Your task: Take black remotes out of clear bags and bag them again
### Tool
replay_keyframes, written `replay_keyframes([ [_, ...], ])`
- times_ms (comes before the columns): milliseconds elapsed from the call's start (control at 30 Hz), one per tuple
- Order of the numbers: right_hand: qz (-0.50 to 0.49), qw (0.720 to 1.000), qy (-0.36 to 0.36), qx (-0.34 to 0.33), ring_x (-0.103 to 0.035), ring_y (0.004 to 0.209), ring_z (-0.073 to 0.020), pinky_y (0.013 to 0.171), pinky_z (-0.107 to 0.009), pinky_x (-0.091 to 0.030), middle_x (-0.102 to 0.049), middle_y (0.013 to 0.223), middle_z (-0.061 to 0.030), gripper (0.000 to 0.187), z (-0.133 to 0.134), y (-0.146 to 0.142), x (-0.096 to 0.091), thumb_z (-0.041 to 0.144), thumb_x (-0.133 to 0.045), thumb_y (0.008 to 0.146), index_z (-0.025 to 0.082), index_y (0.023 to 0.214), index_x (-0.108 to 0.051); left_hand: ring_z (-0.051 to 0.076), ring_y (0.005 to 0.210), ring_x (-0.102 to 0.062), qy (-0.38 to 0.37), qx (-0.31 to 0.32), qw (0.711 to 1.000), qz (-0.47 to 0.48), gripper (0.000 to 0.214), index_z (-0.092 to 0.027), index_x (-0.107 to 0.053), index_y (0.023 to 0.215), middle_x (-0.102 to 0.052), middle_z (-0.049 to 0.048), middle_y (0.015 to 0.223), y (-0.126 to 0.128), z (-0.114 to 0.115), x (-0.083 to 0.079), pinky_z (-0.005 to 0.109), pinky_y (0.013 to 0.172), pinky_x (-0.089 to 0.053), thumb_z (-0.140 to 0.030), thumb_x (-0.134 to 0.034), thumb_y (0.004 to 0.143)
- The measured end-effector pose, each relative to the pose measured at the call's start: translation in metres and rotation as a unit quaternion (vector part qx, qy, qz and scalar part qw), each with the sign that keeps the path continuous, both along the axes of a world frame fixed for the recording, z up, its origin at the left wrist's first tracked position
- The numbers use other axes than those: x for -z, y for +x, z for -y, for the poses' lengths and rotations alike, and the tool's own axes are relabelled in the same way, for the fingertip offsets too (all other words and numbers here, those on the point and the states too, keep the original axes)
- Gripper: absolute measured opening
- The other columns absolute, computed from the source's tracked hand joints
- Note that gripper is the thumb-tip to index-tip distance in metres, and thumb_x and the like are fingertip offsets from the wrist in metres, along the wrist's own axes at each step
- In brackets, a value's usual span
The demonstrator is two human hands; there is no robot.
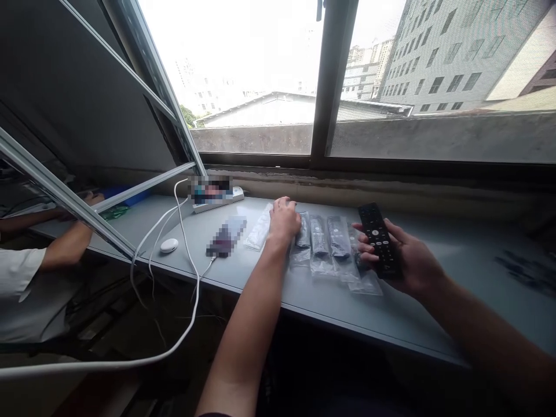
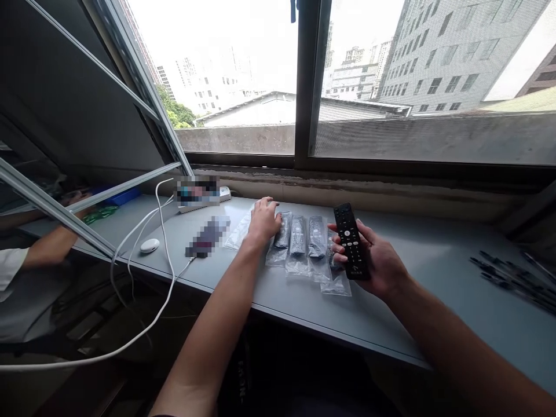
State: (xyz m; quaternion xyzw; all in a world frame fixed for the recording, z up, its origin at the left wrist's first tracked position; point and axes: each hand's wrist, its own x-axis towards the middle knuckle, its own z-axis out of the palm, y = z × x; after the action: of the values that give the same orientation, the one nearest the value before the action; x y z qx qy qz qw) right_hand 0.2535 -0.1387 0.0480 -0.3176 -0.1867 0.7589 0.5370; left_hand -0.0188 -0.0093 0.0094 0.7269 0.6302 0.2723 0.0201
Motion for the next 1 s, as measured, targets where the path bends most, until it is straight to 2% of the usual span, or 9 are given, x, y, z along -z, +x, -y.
replay_keyframes([
  [167,-0.022,0.999,-0.040,0.014,-0.061,0.067,-0.0177,0.049,-0.026,-0.065,-0.062,0.087,-0.0055,0.038,0.002,-0.002,-0.008,0.034,-0.049,0.120,0.020,0.152,-0.063,0.036,0.154,-0.053,0.006,0.048,0.999,0.016,0.037,-0.021,-0.075,0.141,-0.061,0.0164,0.163,0.004,-0.005,0.005,0.052,0.126,-0.050,-0.023,-0.062,0.106],
  [333,-0.020,0.996,-0.087,0.020,-0.077,0.074,-0.0182,0.067,-0.027,-0.075,-0.071,0.098,-0.0114,0.040,0.001,0.001,-0.014,0.020,-0.047,0.119,0.008,0.156,-0.058,0.036,0.151,-0.056,0.008,0.061,0.997,0.041,0.035,-0.020,-0.077,0.138,-0.065,0.0168,0.157,0.003,-0.012,0.010,0.051,0.127,-0.050,-0.024,-0.065,0.106],
  [433,-0.015,0.996,-0.087,0.026,-0.083,0.076,-0.0186,0.072,-0.026,-0.076,-0.076,0.102,-0.0133,0.040,0.001,0.002,-0.015,0.015,-0.044,0.119,0.004,0.155,-0.059,0.036,0.148,-0.058,0.018,0.071,0.996,0.058,0.031,-0.021,-0.079,0.134,-0.066,0.0161,0.153,0.003,-0.016,0.012,0.049,0.126,-0.051,-0.025,-0.067,0.105],
  [533,-0.003,0.996,-0.081,0.028,-0.080,0.068,-0.0166,0.057,-0.023,-0.073,-0.079,0.102,-0.0110,0.039,0.002,0.002,-0.015,0.017,-0.047,0.120,0.008,0.156,-0.059,0.035,0.146,-0.060,0.022,0.076,0.995,0.061,0.031,-0.021,-0.080,0.133,-0.068,0.0157,0.150,0.002,-0.019,0.014,0.048,0.126,-0.052,-0.024,-0.066,0.105],
  [600,-0.010,0.997,-0.078,0.023,-0.074,0.062,-0.0149,0.044,-0.020,-0.065,-0.079,0.104,-0.0103,0.039,0.002,0.001,-0.014,0.023,-0.047,0.121,0.014,0.157,-0.059,0.035,0.146,-0.061,0.017,0.077,0.995,0.057,0.031,-0.021,-0.080,0.133,-0.069,0.0156,0.149,0.002,-0.019,0.014,0.047,0.126,-0.052,-0.024,-0.066,0.105],
  [667,-0.026,0.997,-0.067,0.016,-0.068,0.057,-0.0140,0.038,-0.020,-0.058,-0.075,0.098,-0.0095,0.039,0.003,0.001,-0.013,0.029,-0.044,0.122,0.017,0.155,-0.060,0.034,0.145,-0.061,0.013,0.078,0.996,0.051,0.032,-0.020,-0.080,0.134,-0.070,0.0155,0.148,0.003,-0.018,0.014,0.046,0.126,-0.052,-0.024,-0.065,0.106],
  [800,-0.049,0.997,-0.050,0.012,-0.060,0.055,-0.0148,0.039,-0.022,-0.057,-0.064,0.085,-0.0065,0.042,0.004,0.000,-0.012,0.029,-0.040,0.120,0.015,0.153,-0.063,0.033,0.145,-0.061,0.014,0.083,0.996,0.043,0.032,-0.020,-0.080,0.134,-0.071,0.0150,0.148,0.004,-0.017,0.014,0.045,0.126,-0.051,-0.025,-0.063,0.106],
  [1000,-0.048,0.998,-0.050,0.008,-0.058,0.059,-0.0156,0.044,-0.024,-0.060,-0.061,0.087,-0.0053,0.043,0.005,0.000,-0.014,0.026,-0.047,0.116,0.016,0.155,-0.062,0.033,0.145,-0.061,0.007,0.086,0.995,0.039,0.034,-0.019,-0.080,0.134,-0.071,0.0153,0.147,0.004,-0.015,0.012,0.044,0.128,-0.049,-0.025,-0.062,0.106],
])
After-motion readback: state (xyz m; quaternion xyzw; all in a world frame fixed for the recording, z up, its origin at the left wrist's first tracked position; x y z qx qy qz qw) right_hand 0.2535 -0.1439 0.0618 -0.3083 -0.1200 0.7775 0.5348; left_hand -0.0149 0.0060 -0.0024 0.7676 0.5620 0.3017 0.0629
